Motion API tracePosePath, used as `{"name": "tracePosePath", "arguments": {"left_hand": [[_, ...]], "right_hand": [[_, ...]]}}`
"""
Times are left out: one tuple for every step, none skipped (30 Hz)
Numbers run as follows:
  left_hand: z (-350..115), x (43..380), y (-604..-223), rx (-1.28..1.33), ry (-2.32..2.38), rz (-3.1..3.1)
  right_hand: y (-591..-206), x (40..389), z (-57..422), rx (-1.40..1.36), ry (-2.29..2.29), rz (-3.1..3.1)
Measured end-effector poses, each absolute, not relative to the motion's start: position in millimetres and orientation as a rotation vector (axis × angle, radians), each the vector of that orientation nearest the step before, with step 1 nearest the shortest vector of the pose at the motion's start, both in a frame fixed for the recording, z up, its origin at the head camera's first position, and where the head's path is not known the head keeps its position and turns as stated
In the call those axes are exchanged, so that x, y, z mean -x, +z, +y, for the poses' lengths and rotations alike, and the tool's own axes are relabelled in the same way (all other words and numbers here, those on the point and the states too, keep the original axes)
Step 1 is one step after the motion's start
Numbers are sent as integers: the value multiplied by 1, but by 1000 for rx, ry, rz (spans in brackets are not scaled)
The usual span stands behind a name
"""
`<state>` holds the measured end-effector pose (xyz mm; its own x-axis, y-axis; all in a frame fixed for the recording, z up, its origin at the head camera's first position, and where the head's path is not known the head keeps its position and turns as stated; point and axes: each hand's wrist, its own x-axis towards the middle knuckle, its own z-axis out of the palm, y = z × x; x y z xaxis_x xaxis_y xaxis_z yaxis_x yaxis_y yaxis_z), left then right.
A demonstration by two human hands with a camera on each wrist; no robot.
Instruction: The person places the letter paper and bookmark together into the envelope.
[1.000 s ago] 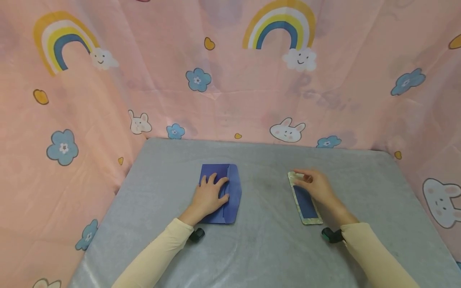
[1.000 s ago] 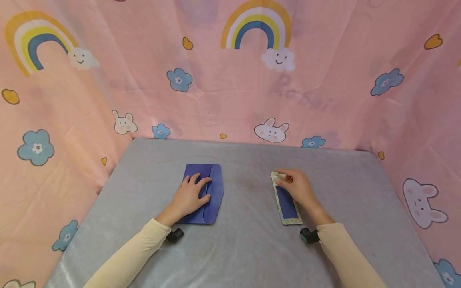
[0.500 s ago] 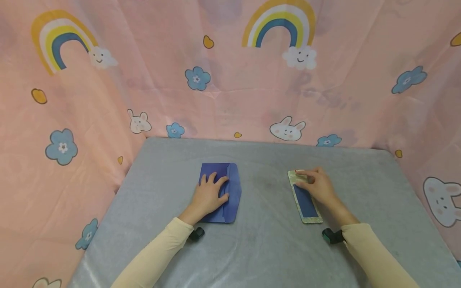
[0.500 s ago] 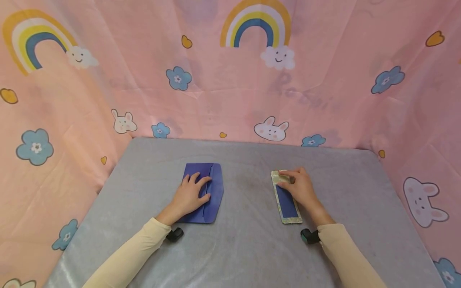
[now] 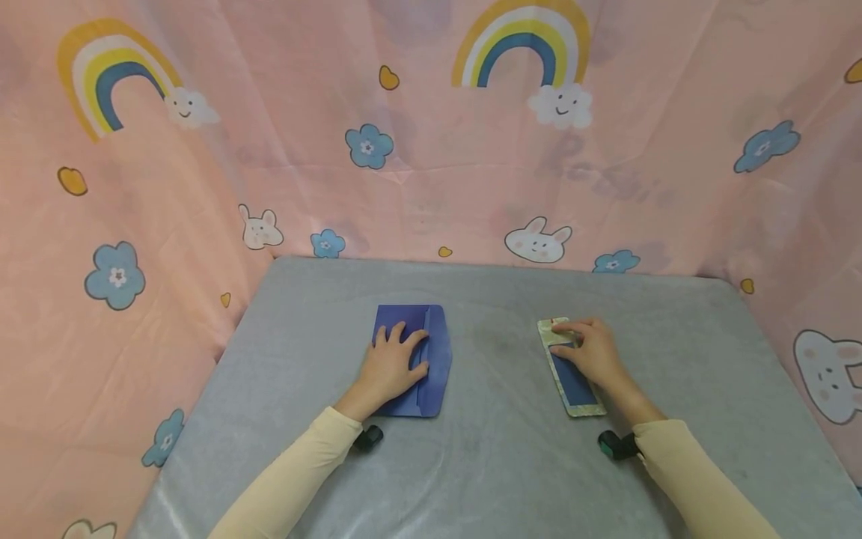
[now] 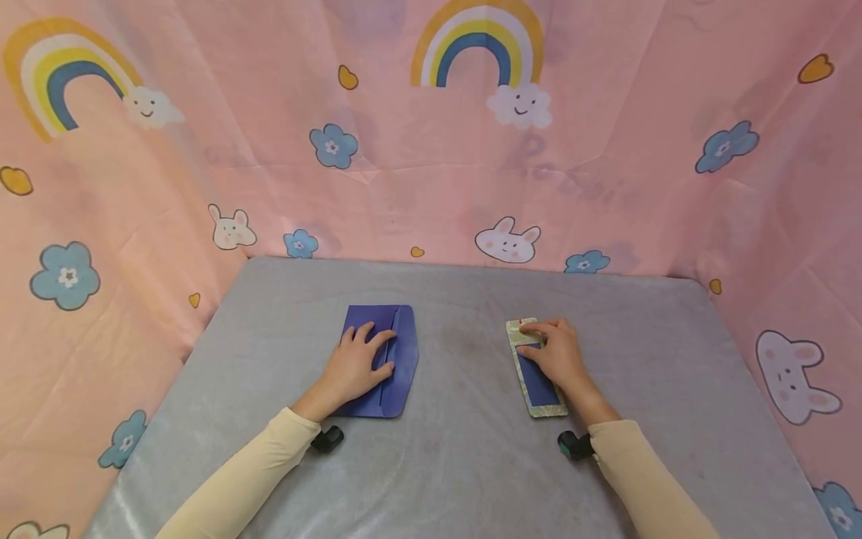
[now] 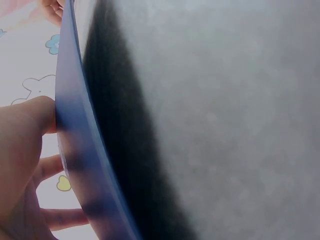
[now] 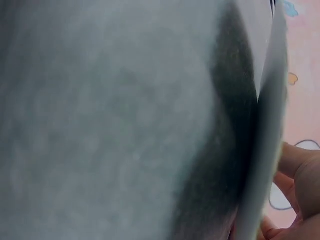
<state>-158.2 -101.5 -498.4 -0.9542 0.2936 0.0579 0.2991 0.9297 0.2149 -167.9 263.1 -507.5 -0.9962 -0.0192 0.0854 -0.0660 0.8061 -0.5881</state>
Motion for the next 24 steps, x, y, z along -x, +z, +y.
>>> {"name": "tracePosePath", "arguments": {"left_hand": [[-101,158,-498,470,-350,-3062],[-101,158,-498,469,-352,-3063],[-101,158,-498,470,-353,-3063],[-101,158,-498,471,-356,-3061],[-101,157,-497,471,-356,-3062],[-101,157,-497,471,-356,-3062],[-101,157,-497,472,-357,-3061],[-101,157,-497,471,-355,-3062],[-101,157,-496,473,-356,-3060],[-101,157,-496,471,-357,-3063],[-101,157,-496,471,-358,-3066],[-101,157,-496,470,-357,-3069],[-101,157,-496,470,-360,-3071],[-101,157,-496,470,-360,-3072],[-101,157,-496,470,-361,-3072],[-101,157,-496,468,-359,-3076],[-101,157,-496,467,-359,-3076],[-101,157,-496,466,-360,-3075],[-101,157,-496,465,-361,-3073],[-102,157,-497,465,-359,-3073],[-102,158,-497,462,-355,-3075],[-102,157,-497,464,-357,-3070],[-102,157,-497,466,-359,-3065],[-102,157,-497,468,-362,-3060]], "right_hand": [[-507,168,263,-65,952,-2917],[-506,167,262,-64,946,-2919],[-506,167,262,-63,939,-2922],[-506,167,261,-60,932,-2924],[-506,167,261,-60,926,-2926],[-506,167,261,-60,921,-2928],[-505,167,261,-60,922,-2930],[-505,167,261,-58,921,-2933],[-505,166,261,-54,928,-2937],[-505,166,261,-52,937,-2939],[-505,166,262,-53,949,-2939],[-505,166,262,-53,964,-2939],[-504,165,262,-53,977,-2939],[-504,165,262,-57,987,-2936],[-504,165,263,-60,1000,-2934],[-504,165,263,-70,1006,-2930],[-503,164,263,-77,1013,-2928],[-503,164,263,-83,1016,-2927],[-502,164,263,-88,1017,-2924],[-502,164,263,-94,1025,-2919],[-502,164,263,-96,1032,-2917],[-501,164,262,-97,1036,-2914],[-501,164,262,-95,1046,-2909],[-501,164,262,-92,1055,-2907]]}}
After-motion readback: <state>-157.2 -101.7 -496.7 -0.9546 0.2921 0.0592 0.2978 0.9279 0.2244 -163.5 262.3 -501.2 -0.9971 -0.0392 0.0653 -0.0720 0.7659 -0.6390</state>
